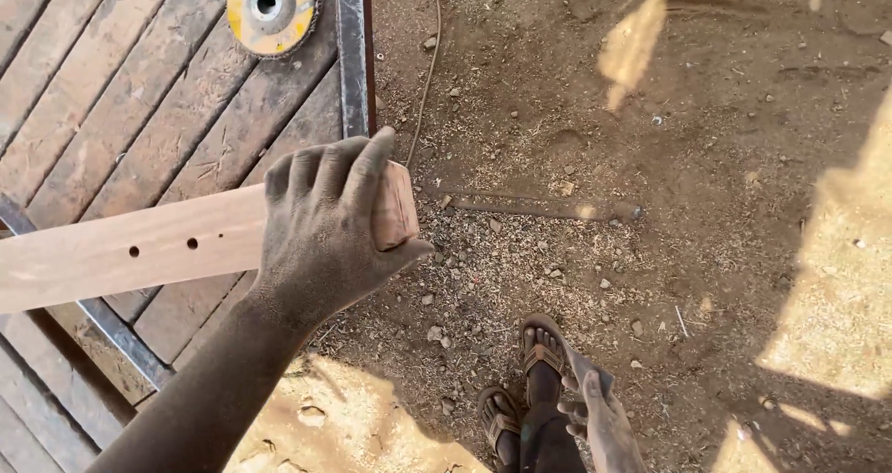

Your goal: Sanding the edges and surfaces of a wooden beam using sandpaper and an angle grinder for a smooth finish.

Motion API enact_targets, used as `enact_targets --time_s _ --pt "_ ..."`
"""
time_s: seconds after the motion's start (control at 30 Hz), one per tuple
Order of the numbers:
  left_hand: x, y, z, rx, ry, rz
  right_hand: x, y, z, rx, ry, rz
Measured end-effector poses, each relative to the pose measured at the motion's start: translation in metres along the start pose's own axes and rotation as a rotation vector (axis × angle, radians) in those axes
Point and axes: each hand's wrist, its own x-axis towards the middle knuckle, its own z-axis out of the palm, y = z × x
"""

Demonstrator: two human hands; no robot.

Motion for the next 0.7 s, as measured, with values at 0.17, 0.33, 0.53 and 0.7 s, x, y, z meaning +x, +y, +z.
enact_targets --time_s 0.17,0.33,0.53,0.7 --pt "0.017 -0.015 -0.009 -0.067 -0.271 -0.054 -0.004 0.007 -0.009 0.099 -0.065 -0.110" --pt "0.065 -0.020 -0.051 -0.353 -0.941 -0.383 -0.018 0.012 0.017 0.013 -0.107 -0.166" --pt "0.079 -0.030 -0.041 -0.295 -0.686 -0.303 -0.034 0.019 0.051 0.078 -0.124 -0.059" --pt "0.053 -0.043 -0.009 -0.184 -0.254 -0.127 -0.030 0.023 0.056 0.022 -0.357 -0.267"
